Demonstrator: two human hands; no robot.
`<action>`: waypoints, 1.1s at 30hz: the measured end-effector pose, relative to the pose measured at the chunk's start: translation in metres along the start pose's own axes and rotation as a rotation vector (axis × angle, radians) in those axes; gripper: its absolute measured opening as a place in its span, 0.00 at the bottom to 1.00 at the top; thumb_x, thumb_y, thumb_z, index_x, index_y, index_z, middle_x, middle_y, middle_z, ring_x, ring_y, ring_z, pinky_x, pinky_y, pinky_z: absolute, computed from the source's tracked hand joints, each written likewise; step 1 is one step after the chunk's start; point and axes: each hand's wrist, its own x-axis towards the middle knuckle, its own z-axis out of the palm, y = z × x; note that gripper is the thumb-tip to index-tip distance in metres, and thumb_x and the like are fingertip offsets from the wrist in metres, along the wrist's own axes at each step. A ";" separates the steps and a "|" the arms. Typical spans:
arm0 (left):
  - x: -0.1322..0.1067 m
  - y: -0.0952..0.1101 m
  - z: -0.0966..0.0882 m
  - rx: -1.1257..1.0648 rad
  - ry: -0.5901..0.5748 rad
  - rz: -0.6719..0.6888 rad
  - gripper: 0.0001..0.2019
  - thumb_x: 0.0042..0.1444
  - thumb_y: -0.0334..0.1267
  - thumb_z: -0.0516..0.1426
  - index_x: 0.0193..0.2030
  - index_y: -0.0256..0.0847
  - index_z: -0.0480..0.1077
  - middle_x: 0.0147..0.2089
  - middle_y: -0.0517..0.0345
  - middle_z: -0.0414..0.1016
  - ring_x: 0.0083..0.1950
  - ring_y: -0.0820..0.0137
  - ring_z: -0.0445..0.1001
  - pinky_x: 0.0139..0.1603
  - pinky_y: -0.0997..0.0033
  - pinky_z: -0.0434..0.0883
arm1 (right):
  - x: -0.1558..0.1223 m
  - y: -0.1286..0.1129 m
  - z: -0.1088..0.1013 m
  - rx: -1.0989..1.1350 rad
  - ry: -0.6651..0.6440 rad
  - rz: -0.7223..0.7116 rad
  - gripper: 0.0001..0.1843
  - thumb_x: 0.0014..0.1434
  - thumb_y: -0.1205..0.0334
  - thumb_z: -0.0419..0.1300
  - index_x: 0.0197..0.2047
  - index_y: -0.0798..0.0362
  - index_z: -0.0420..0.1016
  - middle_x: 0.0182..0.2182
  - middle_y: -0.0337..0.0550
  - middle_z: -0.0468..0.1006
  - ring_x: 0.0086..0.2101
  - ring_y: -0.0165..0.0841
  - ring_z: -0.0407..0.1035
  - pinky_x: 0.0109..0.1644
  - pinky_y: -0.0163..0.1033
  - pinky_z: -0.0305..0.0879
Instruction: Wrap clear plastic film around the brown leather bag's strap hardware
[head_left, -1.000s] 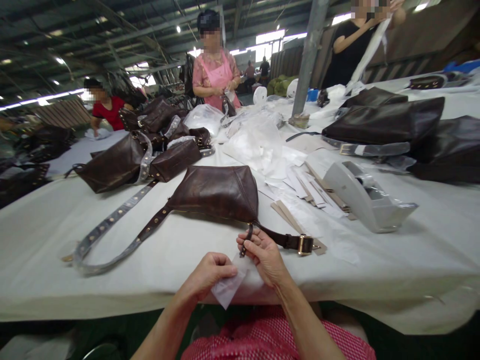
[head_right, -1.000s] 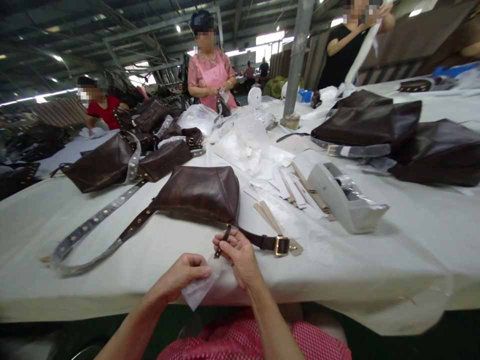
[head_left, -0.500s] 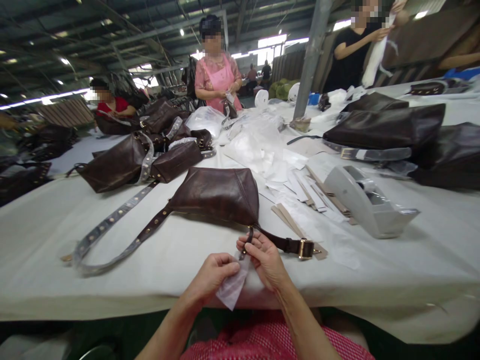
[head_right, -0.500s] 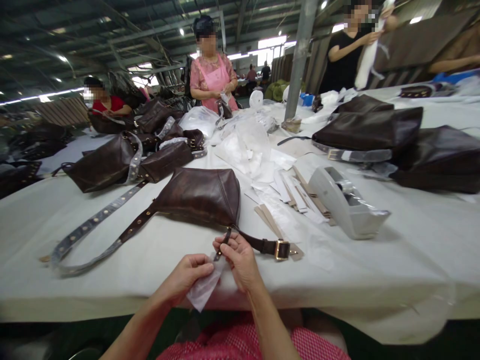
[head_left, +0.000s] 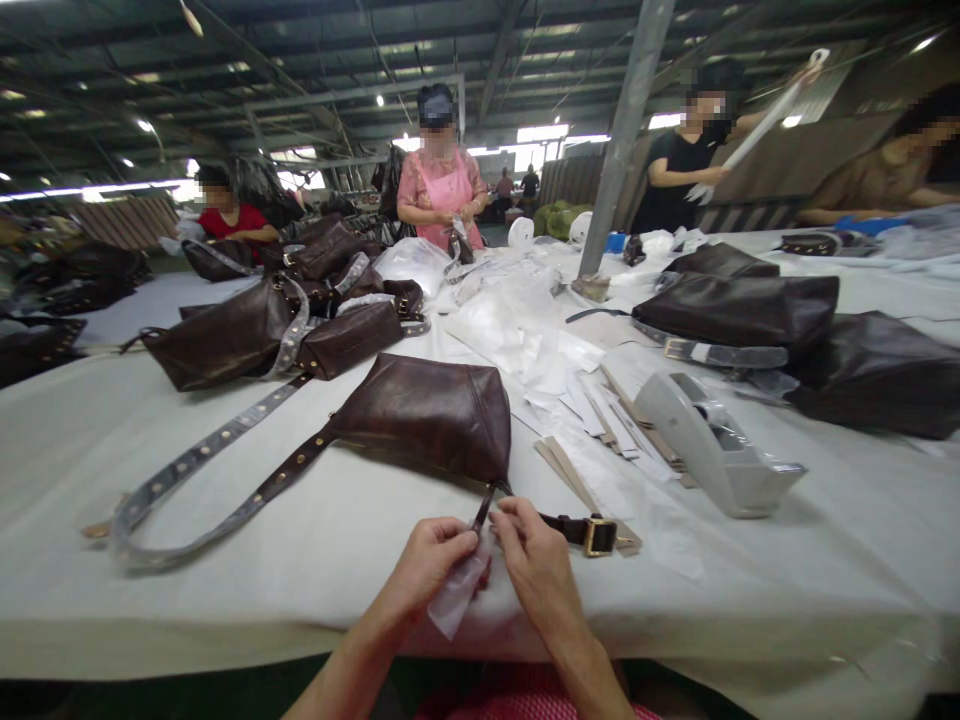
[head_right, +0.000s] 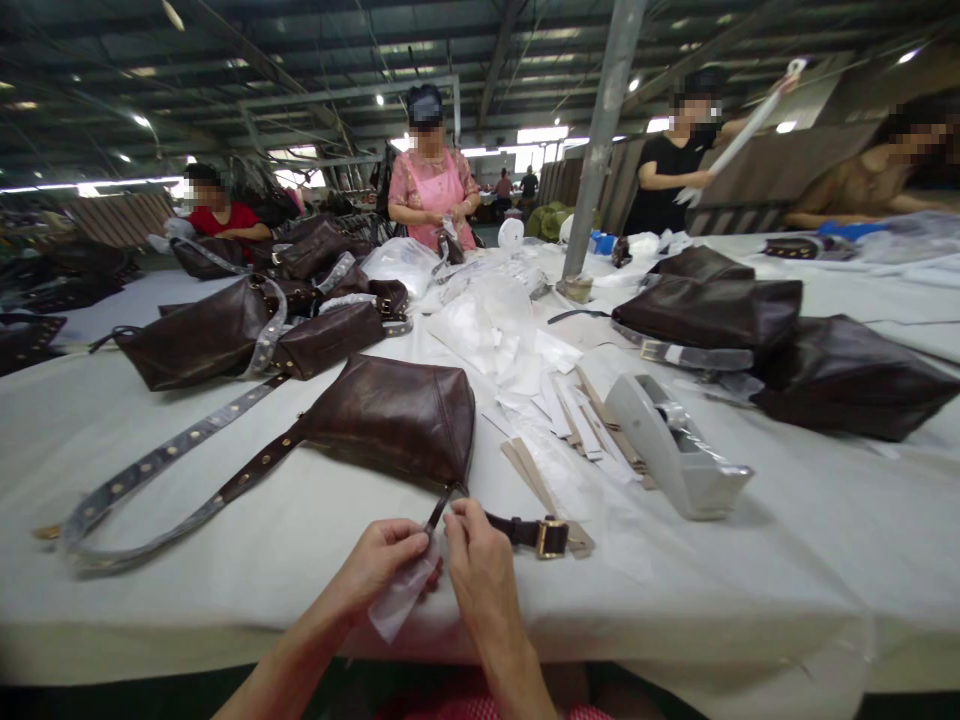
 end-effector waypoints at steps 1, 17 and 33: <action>0.001 0.000 -0.001 -0.001 0.002 -0.008 0.18 0.39 0.49 0.64 0.27 0.34 0.70 0.22 0.52 0.76 0.22 0.69 0.72 0.25 0.71 0.67 | 0.002 -0.001 -0.006 -0.157 0.091 -0.102 0.13 0.63 0.54 0.51 0.38 0.50 0.72 0.30 0.46 0.78 0.32 0.39 0.73 0.39 0.41 0.65; 0.021 0.008 0.000 0.090 -0.016 -0.012 0.16 0.41 0.48 0.62 0.24 0.34 0.70 0.22 0.51 0.76 0.23 0.69 0.73 0.25 0.72 0.65 | 0.037 0.017 -0.033 -0.422 -0.149 -0.324 0.24 0.58 0.69 0.49 0.57 0.51 0.70 0.47 0.46 0.78 0.47 0.42 0.74 0.52 0.49 0.70; 0.037 0.005 0.012 0.067 0.128 0.131 0.14 0.48 0.48 0.57 0.27 0.39 0.64 0.20 0.57 0.72 0.21 0.69 0.71 0.23 0.71 0.67 | 0.022 0.015 -0.026 -0.385 -0.120 -0.434 0.22 0.61 0.68 0.49 0.57 0.52 0.68 0.49 0.51 0.76 0.49 0.43 0.70 0.54 0.51 0.68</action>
